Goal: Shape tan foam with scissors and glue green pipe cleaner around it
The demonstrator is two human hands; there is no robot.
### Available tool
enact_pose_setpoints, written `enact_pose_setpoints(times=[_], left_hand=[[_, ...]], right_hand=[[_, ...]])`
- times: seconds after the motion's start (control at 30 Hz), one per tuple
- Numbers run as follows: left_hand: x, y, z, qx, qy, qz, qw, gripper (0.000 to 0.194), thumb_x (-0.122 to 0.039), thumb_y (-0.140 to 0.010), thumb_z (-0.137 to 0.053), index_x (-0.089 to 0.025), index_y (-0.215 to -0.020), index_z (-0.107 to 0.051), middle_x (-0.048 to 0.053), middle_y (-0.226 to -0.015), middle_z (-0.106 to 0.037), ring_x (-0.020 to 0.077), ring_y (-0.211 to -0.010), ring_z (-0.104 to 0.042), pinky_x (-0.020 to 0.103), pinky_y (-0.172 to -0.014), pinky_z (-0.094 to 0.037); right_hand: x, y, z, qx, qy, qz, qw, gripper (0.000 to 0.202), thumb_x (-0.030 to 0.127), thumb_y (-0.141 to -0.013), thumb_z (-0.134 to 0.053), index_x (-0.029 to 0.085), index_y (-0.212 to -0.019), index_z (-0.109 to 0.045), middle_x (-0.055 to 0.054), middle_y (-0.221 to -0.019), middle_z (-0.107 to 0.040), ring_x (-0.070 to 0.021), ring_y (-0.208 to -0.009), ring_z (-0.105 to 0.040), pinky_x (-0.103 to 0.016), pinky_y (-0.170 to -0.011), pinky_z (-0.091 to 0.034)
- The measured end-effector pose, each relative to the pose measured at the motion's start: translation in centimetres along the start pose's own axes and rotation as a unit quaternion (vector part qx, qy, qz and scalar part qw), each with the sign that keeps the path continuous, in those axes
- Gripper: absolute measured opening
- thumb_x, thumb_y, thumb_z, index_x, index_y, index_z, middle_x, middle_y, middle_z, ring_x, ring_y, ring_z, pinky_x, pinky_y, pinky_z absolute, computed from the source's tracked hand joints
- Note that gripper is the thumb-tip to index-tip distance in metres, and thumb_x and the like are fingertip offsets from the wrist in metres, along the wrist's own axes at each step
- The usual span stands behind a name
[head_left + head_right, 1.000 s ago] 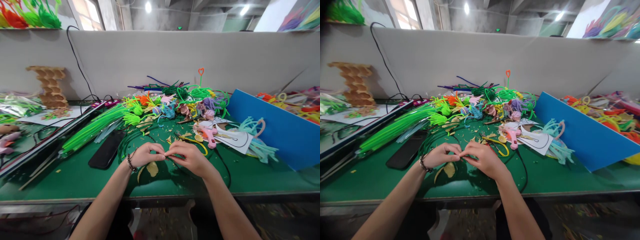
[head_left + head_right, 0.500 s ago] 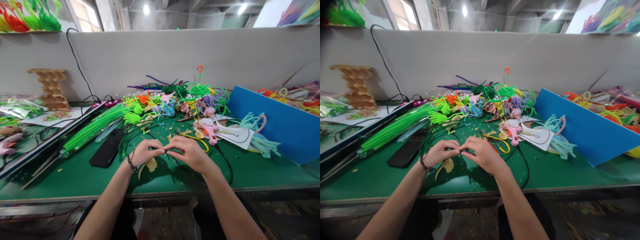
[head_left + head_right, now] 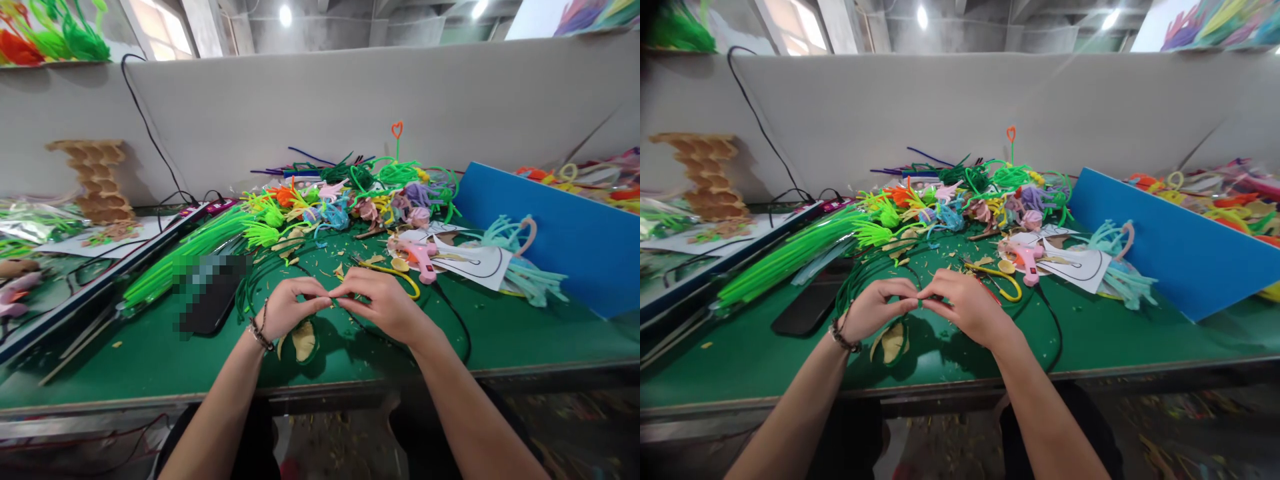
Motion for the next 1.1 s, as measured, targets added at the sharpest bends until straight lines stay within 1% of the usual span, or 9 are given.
enact_pose_setpoints(times=[0.23, 0.37, 0.43, 0.47, 0.57, 0.67, 0.73, 0.93, 1.1], left_hand=[[-2.0, 0.4, -0.3, -0.070, -0.169, -0.117, 0.976, 0.026, -0.029, -0.083, -0.051, -0.014, -0.068, -0.066, 0.003, -0.063, -0.062, 0.0091, -0.056, -0.055, 0.017, -0.053, -0.043], [-3.1, 0.9, -1.0, -0.098, -0.376, -0.216, 0.896, 0.033, -0.024, -0.089, -0.039, -0.015, -0.071, -0.065, 0.003, -0.064, -0.062, 0.0109, -0.056, -0.054, 0.021, -0.054, -0.041], [-3.3, 1.1, -1.2, -0.105, -0.452, -0.239, 0.853, 0.034, -0.020, -0.090, -0.035, -0.015, -0.073, -0.065, 0.003, -0.063, -0.062, 0.0119, -0.055, -0.054, 0.024, -0.056, -0.041], [-3.4, 1.1, -1.2, -0.109, -0.464, -0.241, 0.846, 0.034, -0.020, -0.090, -0.035, -0.015, -0.074, -0.065, 0.003, -0.063, -0.062, 0.0119, -0.054, -0.054, 0.024, -0.056, -0.041], [-3.2, 0.9, -0.5, -0.113, -0.384, -0.213, 0.892, 0.027, -0.023, -0.088, -0.042, -0.014, -0.075, -0.064, 0.003, -0.066, -0.062, 0.0103, -0.056, -0.055, 0.020, -0.053, -0.041], [-3.1, 0.6, 0.3, -0.098, -0.228, -0.168, 0.954, 0.017, -0.021, -0.082, -0.052, -0.014, -0.072, -0.063, 0.002, -0.067, -0.062, 0.0089, -0.060, -0.056, 0.016, -0.055, -0.044], [-3.0, 0.5, 0.6, -0.069, -0.155, -0.137, 0.976, 0.012, -0.016, -0.079, -0.056, -0.013, -0.070, -0.063, 0.001, -0.065, -0.061, 0.0089, -0.060, -0.056, 0.016, -0.056, -0.045], [-2.9, 0.7, 0.9, -0.014, -0.090, -0.076, 0.993, 0.013, -0.013, -0.076, -0.057, -0.013, -0.066, -0.064, 0.002, -0.062, -0.062, 0.0104, -0.060, -0.057, 0.018, -0.059, -0.046], [-2.9, 0.9, 1.1, -0.021, -0.110, -0.082, 0.990, 0.010, -0.012, -0.076, -0.058, -0.012, -0.068, -0.065, 0.003, -0.065, -0.063, 0.0103, -0.062, -0.058, 0.018, -0.059, -0.047]], right_hand=[[-0.1, -0.1, -0.3, -0.041, 0.029, -0.054, 0.997, 0.011, 0.018, -0.082, -0.049, 0.017, -0.071, -0.052, 0.001, -0.066, -0.051, -0.0096, -0.062, -0.046, -0.020, -0.056, -0.036], [-0.2, -0.2, -0.6, -0.103, -0.002, -0.161, 0.982, 0.018, 0.014, -0.073, -0.052, 0.019, -0.059, -0.041, 0.005, -0.055, -0.043, -0.0074, -0.052, -0.039, -0.019, -0.049, -0.032], [-0.5, 0.0, -0.9, -0.124, -0.045, -0.217, 0.967, 0.021, 0.015, -0.072, -0.052, 0.019, -0.057, -0.039, 0.007, -0.051, -0.039, -0.0062, -0.047, -0.036, -0.018, -0.045, -0.030], [-0.6, 0.1, -1.1, -0.133, -0.064, -0.233, 0.961, 0.019, 0.017, -0.074, -0.052, 0.019, -0.058, -0.041, 0.007, -0.051, -0.039, -0.0059, -0.046, -0.035, -0.017, -0.043, -0.029], [-0.6, 0.4, -1.0, -0.171, -0.051, -0.191, 0.965, 0.005, 0.022, -0.077, -0.053, 0.017, -0.079, -0.053, 0.005, -0.057, -0.044, -0.0068, -0.048, -0.040, -0.017, -0.043, -0.033], [0.4, 0.7, -0.7, -0.184, 0.064, -0.030, 0.980, 0.017, 0.018, -0.082, -0.049, 0.017, -0.097, -0.056, 0.001, -0.068, -0.052, -0.0090, -0.060, -0.049, -0.018, -0.054, -0.041], [0.9, 1.0, -0.7, -0.181, 0.131, 0.050, 0.973, 0.019, 0.014, -0.084, -0.046, 0.017, -0.098, -0.059, -0.001, -0.069, -0.053, -0.0091, -0.062, -0.050, -0.018, -0.057, -0.041], [1.2, 0.9, -0.9, -0.155, 0.293, 0.099, 0.938, 0.025, 0.020, -0.086, -0.046, 0.014, -0.105, -0.060, -0.001, -0.065, -0.051, -0.0102, -0.057, -0.047, -0.020, -0.049, -0.035], [1.2, 0.5, -0.8, -0.125, 0.308, 0.082, 0.940, 0.025, 0.026, -0.087, -0.043, 0.013, -0.093, -0.065, -0.002, -0.066, -0.053, -0.0104, -0.056, -0.048, -0.021, -0.047, -0.033]])
Point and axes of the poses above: each hand's wrist, its own y-axis away from the middle knuckle, its own z-axis out of the back of the hand, x = y × z, the point moved 4 cm from there along -y, towards the middle knuckle
